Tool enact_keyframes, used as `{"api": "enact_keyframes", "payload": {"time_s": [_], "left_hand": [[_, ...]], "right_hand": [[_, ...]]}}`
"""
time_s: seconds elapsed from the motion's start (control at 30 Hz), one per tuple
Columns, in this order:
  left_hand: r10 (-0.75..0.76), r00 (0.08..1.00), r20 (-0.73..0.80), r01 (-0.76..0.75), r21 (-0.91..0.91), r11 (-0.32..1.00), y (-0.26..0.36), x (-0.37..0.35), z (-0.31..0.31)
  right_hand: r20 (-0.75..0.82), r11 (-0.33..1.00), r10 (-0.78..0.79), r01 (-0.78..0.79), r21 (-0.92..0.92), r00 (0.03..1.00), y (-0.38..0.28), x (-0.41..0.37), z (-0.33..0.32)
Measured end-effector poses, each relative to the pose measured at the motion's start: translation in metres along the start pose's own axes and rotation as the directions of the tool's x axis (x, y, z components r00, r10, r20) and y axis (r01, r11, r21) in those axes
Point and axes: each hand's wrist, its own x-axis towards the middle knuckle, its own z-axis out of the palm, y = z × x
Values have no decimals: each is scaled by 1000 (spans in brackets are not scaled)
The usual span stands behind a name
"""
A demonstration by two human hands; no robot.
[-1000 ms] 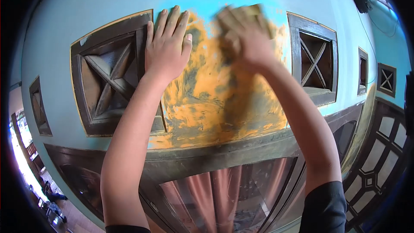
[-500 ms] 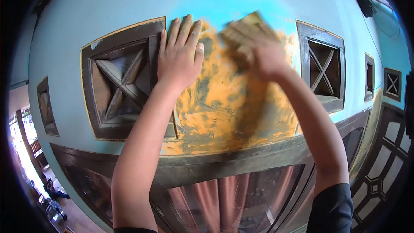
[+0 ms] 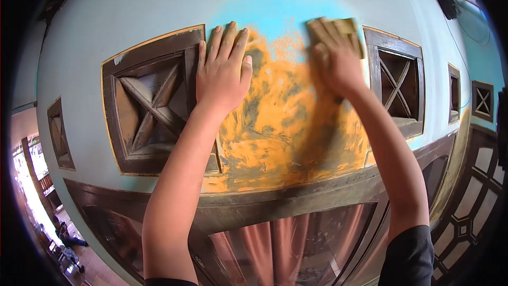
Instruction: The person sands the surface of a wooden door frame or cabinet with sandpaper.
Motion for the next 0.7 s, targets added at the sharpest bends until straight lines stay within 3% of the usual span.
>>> {"api": "enact_keyframes", "payload": {"time_s": [0.07,0.13,0.23,0.27,0.33,0.37,0.4,0.47,0.57,0.6,0.67,0.7], "left_hand": [[-1,1000,10,1,-7,1000,0,0,-1],[3,1000,-3,-3,-18,1000,0,0,0],[2,1000,-20,-2,-18,1000,0,0,1],[3,1000,-23,-3,-12,1000,-1,-1,1],[11,1000,-27,-11,-6,1000,0,-3,2],[11,1000,-23,-11,-8,1000,1,-5,2],[13,1000,-20,-14,-9,1000,2,-7,1],[14,1000,-20,-14,1,1000,2,-9,0],[19,1000,0,-19,23,1000,4,-14,-1],[16,1000,8,-16,35,999,6,-16,-2],[9,1000,28,-9,30,999,11,-23,-4],[7,999,46,-8,11,1000,17,-34,-6]], "right_hand": [[191,947,-321,312,75,928,-27,-18,-14],[223,925,-380,369,90,898,-14,-14,-17],[0,1000,26,-26,-13,1000,15,9,-12],[-24,984,161,-158,79,987,15,9,-8],[-30,990,139,-138,17,990,-7,-2,-2],[196,986,8,-40,160,980,-18,-19,-9],[147,969,-188,159,189,971,-39,-29,-20],[210,936,-341,309,169,916,-32,-29,-24],[16,999,9,-10,47,1000,-5,1,-13],[8,985,120,-120,127,993,2,4,-7],[-34,994,112,-111,22,993,-19,3,-1],[88,999,13,-18,49,996,-34,-5,-11]]}}
